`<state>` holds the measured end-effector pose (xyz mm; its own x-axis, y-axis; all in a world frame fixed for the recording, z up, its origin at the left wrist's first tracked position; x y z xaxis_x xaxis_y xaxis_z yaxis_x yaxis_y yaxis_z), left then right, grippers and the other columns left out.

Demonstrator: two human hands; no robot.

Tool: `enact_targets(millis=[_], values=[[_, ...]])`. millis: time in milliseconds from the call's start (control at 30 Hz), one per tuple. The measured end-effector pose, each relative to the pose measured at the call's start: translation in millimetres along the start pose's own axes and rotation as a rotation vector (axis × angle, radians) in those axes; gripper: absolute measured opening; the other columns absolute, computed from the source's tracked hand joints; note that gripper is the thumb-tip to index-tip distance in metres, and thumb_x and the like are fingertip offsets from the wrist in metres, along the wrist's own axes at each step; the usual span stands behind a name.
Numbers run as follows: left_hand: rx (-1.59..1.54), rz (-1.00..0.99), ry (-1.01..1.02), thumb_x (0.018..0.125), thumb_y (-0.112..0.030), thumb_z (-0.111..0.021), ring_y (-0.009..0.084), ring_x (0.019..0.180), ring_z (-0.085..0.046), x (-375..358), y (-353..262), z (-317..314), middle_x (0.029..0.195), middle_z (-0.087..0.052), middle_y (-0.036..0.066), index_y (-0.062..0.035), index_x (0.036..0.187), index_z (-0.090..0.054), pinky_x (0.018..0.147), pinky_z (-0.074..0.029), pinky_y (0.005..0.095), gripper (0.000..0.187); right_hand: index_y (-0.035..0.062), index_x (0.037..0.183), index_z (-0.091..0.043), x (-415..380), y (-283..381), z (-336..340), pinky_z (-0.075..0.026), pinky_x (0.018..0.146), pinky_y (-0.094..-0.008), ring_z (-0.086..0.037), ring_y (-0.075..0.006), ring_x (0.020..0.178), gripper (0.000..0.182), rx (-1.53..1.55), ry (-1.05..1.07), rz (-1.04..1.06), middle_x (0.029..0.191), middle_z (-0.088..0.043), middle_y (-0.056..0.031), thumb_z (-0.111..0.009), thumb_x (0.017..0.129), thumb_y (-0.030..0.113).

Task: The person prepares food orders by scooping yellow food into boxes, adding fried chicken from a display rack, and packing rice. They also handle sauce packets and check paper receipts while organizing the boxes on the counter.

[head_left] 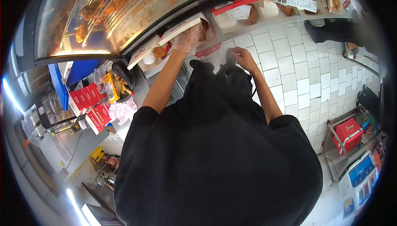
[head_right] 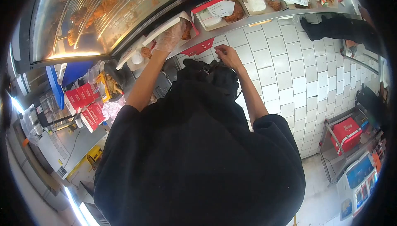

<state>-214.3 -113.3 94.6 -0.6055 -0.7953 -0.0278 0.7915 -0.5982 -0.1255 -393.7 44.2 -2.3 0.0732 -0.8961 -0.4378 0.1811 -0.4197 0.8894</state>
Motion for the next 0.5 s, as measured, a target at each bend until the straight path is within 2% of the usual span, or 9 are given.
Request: enact_targets(millis=[67, 167, 233, 333, 467, 500], values=[[0.089, 0.005, 0.016, 0.086, -0.018, -0.058, 0.0358, 0.095, -0.061, 0, -2, -11, 0.102, -0.062, 0.019, -0.0026, 0.104, -0.061, 0.081, -0.050, 0.0446, 0.024, 0.0020, 0.115, -0.064, 1, 0, -1, -0.052, 0.073, -0.0321, -0.068, -0.0204, 0.079, 0.029, 0.015, -0.001, 0.001, 0.099, -0.070, -0.0153, -0.058, 0.091, 0.017], [0.005, 0.048, 0.022, 0.086, -0.021, -0.058, 0.0369, 0.101, -0.060, -1, -4, -17, 0.109, -0.061, 0.020, -0.0069, 0.106, -0.059, 0.086, -0.050, 0.0448, 0.024, 0.0022, 0.115, -0.064, 3, -1, 1, -0.052, 0.073, -0.0320, -0.068, -0.0205, 0.079, 0.029, 0.024, -0.010, -0.005, 0.099, -0.070, -0.0144, -0.057, 0.092, 0.018], [-0.010, 0.028, 0.007, 0.090, -0.026, -0.053, 0.0361, 0.111, -0.054, -7, 4, -33, 0.120, -0.056, 0.020, -0.0104, 0.115, -0.055, 0.090, -0.049, 0.0462, 0.030, 0.0021, 0.115, -0.064, 3, -1, 2, -0.052, 0.073, -0.0321, -0.068, -0.0206, 0.079, 0.029, 0.018, -0.017, -0.011, 0.099, -0.070, -0.0139, -0.057, 0.092, 0.018], [-0.027, -0.001, -0.020, 0.095, -0.032, -0.046, 0.0348, 0.126, -0.046, -15, 19, -51, 0.136, -0.048, 0.021, -0.0158, 0.129, -0.049, 0.096, -0.047, 0.0484, 0.038, -0.0019, 0.113, -0.064, 4, 2, 5, -0.051, 0.077, -0.0326, -0.066, -0.0206, 0.083, 0.036, 0.045, -0.018, 0.013, 0.102, -0.069, -0.0128, -0.058, 0.091, 0.026], [0.032, 0.040, -0.021, 0.094, -0.034, -0.048, 0.0348, 0.118, -0.052, -27, 29, -53, 0.127, -0.055, 0.017, -0.0180, 0.126, -0.052, 0.096, -0.046, 0.0486, 0.036, 0.0003, 0.114, -0.065, 5, -2, 10, -0.051, 0.078, -0.0324, -0.066, -0.0201, 0.085, 0.034, 0.024, -0.027, 0.015, 0.103, -0.069, -0.0134, -0.058, 0.092, 0.025], [0.022, -0.003, -0.054, 0.093, -0.034, -0.050, 0.0343, 0.113, -0.055, -29, 23, -37, 0.122, -0.059, 0.015, -0.0173, 0.125, -0.053, 0.094, -0.046, 0.0487, 0.037, 0.0013, 0.114, -0.065, 6, -3, 11, -0.051, 0.079, -0.0324, -0.066, -0.0199, 0.086, 0.034, 0.003, -0.036, 0.026, 0.103, -0.069, -0.0136, -0.058, 0.092, 0.026]])
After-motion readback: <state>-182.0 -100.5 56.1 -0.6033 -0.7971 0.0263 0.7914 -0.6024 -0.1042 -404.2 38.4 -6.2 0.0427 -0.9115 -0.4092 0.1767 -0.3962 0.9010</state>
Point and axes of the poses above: each hand's wrist, its own x-axis towards the middle knuckle, its own z-axis out of the back of the hand, y = z × x, the point moved 6 cm from there along x, towards the middle knuckle
